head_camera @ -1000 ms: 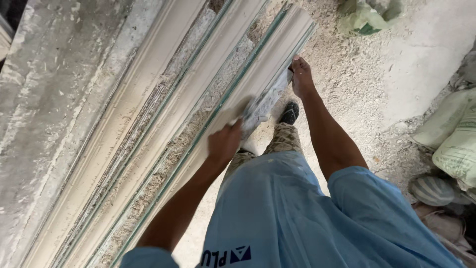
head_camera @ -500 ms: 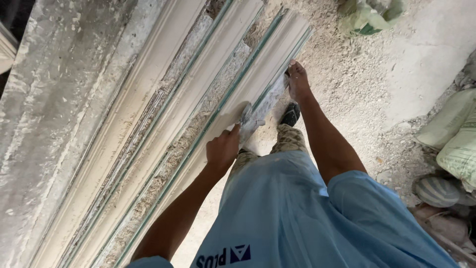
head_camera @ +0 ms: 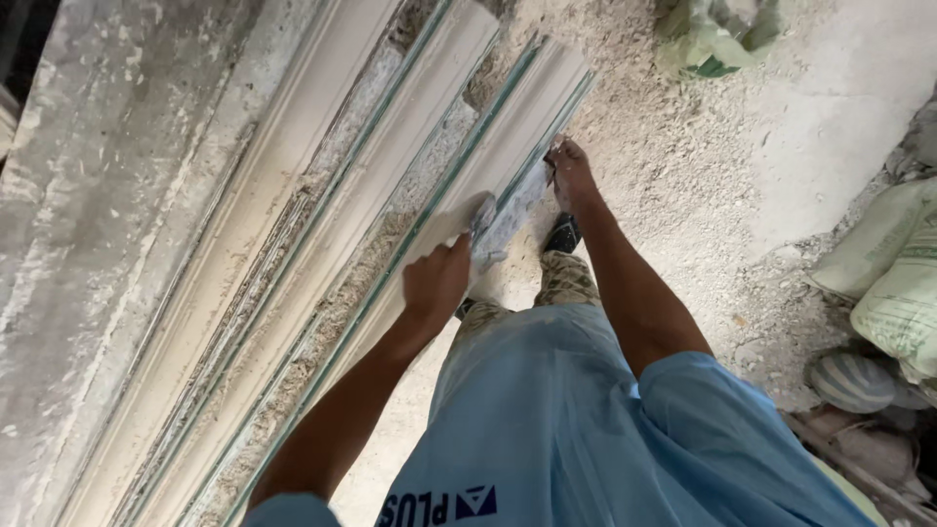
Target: The person scrapes dust from stacked white molded moldings with a small metal scraper, then brushes the surfaces with a green brush to remove residue. The person lifts one cleaned molding and carries it away.
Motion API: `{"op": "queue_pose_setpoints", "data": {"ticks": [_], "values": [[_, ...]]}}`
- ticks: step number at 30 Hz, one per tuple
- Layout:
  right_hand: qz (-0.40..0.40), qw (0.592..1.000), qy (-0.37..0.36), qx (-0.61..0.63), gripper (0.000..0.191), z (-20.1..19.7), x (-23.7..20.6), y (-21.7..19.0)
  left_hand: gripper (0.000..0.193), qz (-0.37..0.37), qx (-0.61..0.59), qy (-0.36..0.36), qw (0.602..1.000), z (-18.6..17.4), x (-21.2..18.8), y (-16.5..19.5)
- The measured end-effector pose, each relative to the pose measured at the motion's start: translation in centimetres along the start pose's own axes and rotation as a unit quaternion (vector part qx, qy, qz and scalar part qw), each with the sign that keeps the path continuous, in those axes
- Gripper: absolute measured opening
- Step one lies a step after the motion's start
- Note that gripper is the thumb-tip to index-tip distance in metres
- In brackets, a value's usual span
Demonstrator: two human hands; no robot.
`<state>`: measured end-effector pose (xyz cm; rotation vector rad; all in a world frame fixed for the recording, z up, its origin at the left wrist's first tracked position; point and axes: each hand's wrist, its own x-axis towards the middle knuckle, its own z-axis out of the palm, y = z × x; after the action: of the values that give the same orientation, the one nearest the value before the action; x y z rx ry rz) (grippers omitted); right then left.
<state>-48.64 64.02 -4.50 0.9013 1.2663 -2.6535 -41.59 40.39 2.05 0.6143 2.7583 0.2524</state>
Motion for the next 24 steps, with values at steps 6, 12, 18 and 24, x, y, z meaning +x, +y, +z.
{"op": "queue_pose_setpoints", "data": {"ticks": [6, 12, 18, 24], "values": [[-0.166, 0.913, -0.112, -0.356, 0.015, -0.4, -0.5, -0.9, 0.015, 0.048, -0.046, 0.078, 0.995, 0.4, 14.6, 10.2], [-0.034, 0.993, -0.093, -0.067, 0.027, -0.7, -0.3, -1.1, 0.04, 0.017, -0.003, 0.0, 1.0, -2.0, 6.7, 4.1], [0.038, 0.992, -0.104, -0.064, 0.009, -1.2, -0.5, -1.5, 0.038, 0.027, -0.007, 0.079, 0.996, -1.7, 16.0, 10.3], [0.009, 0.988, -0.128, -0.09, 0.013, -2.2, 0.5, -1.8, 0.041, 0.083, -0.005, 0.105, 0.991, -0.5, 18.4, 9.3]]}}
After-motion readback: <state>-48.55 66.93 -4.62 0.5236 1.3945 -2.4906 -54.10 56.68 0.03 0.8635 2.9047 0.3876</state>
